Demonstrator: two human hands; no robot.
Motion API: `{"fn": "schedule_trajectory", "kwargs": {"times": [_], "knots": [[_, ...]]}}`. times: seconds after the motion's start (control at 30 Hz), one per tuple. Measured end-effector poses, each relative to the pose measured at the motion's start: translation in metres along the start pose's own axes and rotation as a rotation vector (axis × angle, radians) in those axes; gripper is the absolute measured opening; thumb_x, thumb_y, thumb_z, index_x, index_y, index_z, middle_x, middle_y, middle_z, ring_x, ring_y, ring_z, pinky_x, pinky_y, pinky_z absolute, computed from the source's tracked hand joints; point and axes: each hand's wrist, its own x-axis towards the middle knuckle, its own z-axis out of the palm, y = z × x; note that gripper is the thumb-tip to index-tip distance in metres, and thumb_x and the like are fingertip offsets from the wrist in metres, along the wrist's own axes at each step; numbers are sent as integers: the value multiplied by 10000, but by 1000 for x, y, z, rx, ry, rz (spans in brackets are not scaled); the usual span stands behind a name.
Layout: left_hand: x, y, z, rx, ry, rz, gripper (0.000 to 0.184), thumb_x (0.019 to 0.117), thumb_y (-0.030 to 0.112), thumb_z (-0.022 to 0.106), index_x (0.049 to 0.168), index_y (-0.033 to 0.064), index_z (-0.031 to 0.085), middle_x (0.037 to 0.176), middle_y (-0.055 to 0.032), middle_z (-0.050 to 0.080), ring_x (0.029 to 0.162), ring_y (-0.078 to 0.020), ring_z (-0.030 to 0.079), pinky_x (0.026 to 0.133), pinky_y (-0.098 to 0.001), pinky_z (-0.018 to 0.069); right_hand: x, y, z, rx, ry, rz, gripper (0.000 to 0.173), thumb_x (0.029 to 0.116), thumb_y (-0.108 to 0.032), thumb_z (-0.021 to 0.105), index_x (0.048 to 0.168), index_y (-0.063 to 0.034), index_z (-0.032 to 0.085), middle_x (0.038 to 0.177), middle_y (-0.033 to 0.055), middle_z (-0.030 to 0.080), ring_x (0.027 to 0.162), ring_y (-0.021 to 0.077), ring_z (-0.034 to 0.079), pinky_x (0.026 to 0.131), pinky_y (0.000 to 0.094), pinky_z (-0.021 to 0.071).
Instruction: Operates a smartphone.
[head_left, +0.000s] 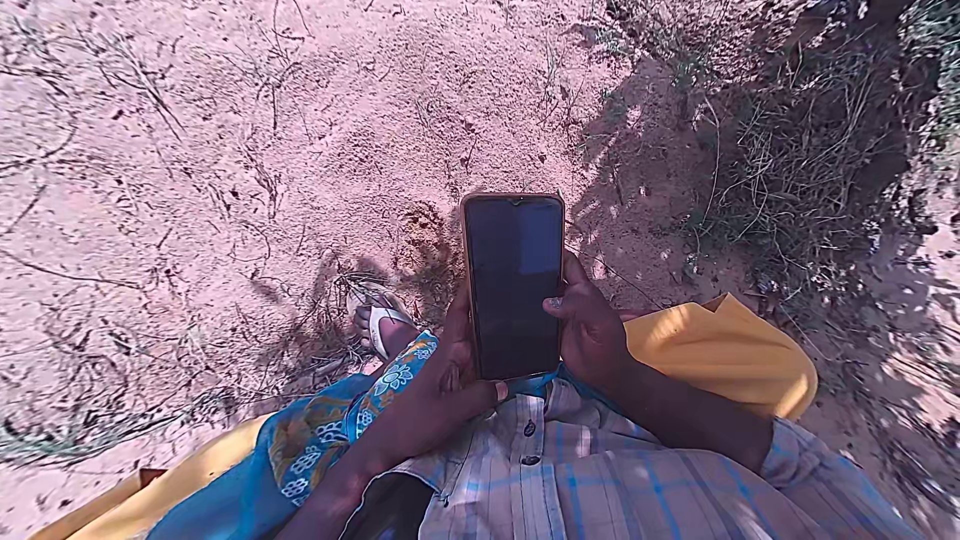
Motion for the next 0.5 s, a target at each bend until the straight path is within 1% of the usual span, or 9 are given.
{"fn": "schedule_trajectory", "kwargs": {"times": [0.1, 0.27, 0.33, 0.4, 0.5], "knots": [[0, 0, 0, -1, 6, 1, 1074, 794, -75, 626, 1603, 168, -37, 1490, 44, 488, 1315, -82, 556, 1077, -263, 508, 0, -1, 1, -3, 19, 17, 563, 846, 14, 431, 1390, -131, 441, 1135, -21, 654, 1001, 41, 669, 907, 259, 564], [0, -1, -1, -1, 14, -5, 1068, 785, -73, 627, 1604, 201, -2, 1483, 44, 496, 1313, -95, 561, 1071, -273, 515, 0, -2, 4, -15, 50, 25, 550, 877, 35, 409, 1406, -114, 445, 1156, -2, 646, 1020, 55, 664, 927, 270, 557], [0, -1, -1, 5, 21, -13, 1068, 789, -65, 633, 1607, 199, 0, 1481, 43, 501, 1307, -93, 565, 1068, -267, 516, 0, -1, 3, -17, 33, 14, 524, 887, 0, 416, 1396, -118, 451, 1157, -11, 644, 1025, 49, 659, 932, 266, 552], [-1, -1, -1, 14, 23, -12, 1068, 794, -51, 638, 1608, 172, -15, 1478, 49, 504, 1306, -81, 563, 1070, -257, 511, 0, 0, 1, -26, 14, 5, 495, 894, -60, 412, 1381, -135, 462, 1161, -27, 636, 1041, 37, 646, 941, 260, 542], [-1, 0, -1, 15, 26, -9, 1048, 802, -29, 645, 1606, 161, 0, 1473, 56, 507, 1303, -70, 561, 1072, -250, 506, 0, 0, 1, -24, 7, 4, 471, 925, -99, 392, 1389, -138, 465, 1171, -33, 630, 1073, 34, 630, 971, 264, 524]]}}
